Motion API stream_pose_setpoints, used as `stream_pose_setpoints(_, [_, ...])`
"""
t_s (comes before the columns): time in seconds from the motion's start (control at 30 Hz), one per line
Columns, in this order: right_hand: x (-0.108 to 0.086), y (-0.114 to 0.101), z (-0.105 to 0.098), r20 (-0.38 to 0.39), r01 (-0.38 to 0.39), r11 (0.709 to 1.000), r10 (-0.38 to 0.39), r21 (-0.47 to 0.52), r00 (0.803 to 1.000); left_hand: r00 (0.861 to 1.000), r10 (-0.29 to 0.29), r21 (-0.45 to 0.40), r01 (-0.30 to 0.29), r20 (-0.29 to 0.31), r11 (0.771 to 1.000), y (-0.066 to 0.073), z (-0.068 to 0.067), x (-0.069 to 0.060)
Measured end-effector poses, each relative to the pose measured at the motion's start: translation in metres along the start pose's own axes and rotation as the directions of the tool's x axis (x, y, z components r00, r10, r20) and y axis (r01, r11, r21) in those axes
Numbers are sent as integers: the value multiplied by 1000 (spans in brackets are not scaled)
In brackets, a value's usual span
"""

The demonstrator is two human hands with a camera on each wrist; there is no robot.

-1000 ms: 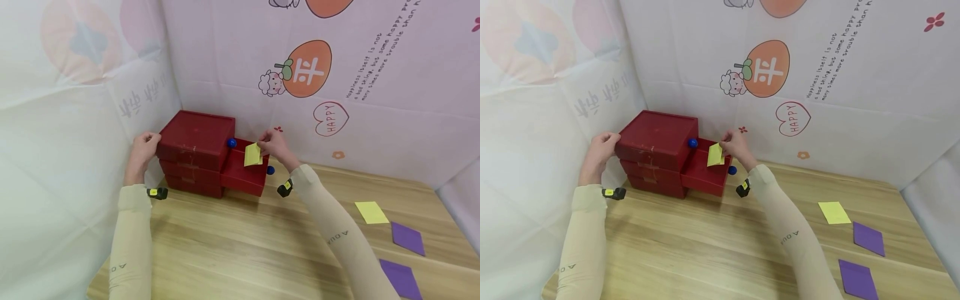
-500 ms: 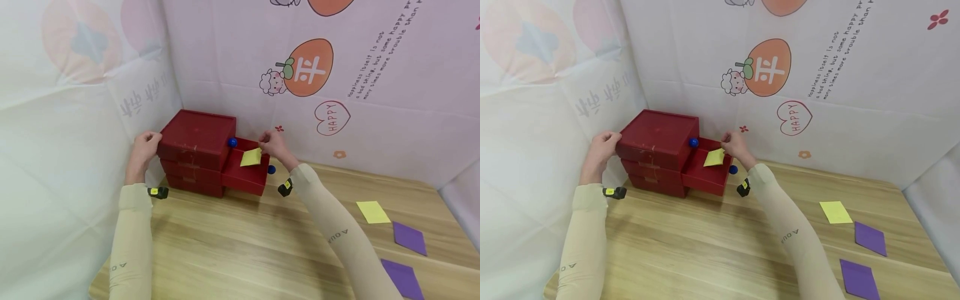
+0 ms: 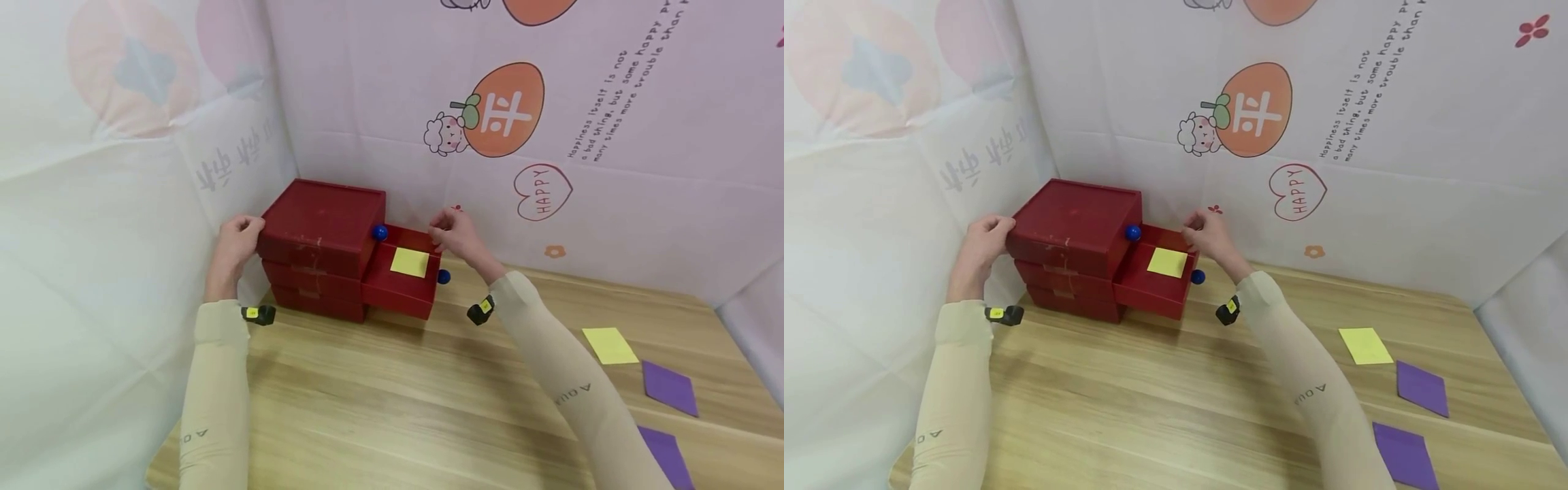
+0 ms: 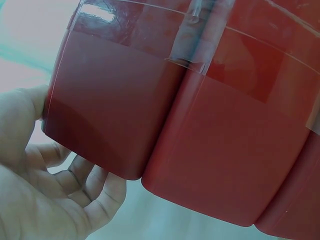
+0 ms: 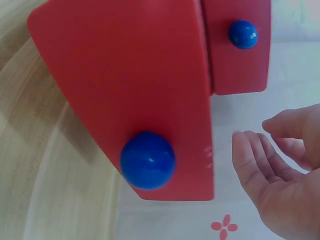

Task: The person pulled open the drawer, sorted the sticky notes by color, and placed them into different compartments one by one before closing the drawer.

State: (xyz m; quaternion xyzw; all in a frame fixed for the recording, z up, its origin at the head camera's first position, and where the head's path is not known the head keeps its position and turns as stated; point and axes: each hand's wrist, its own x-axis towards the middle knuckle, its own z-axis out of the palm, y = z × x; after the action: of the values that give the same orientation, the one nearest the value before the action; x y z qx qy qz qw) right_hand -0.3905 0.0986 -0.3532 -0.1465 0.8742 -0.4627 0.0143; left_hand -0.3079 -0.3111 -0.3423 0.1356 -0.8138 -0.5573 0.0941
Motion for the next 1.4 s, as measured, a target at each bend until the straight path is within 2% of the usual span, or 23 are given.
stream_pose_setpoints(0.27, [-18,-4,-19,-6,8,1000,-9,-14,1000,1000,3,7,-3,11,1000,5,0,-2])
stream_pose_setpoints(0.5, [-34,3,-36,36,-38,996,41,-78,999,1000,12,3,-12,18,1000,5,-2,-3])
stream_pose_setpoints(0.8, [-57,32,-63,131,-10,979,38,-206,991,999,32,5,-32,25,999,3,-2,-3])
stream_pose_setpoints(1.07, [-79,57,-96,150,-11,961,55,-277,987,999,31,-12,-30,15,999,2,-3,-4])
stream_pose_setpoints(1.4, [-110,88,-135,150,-32,925,95,-378,984,999,25,17,-26,26,1000,3,-3,-3])
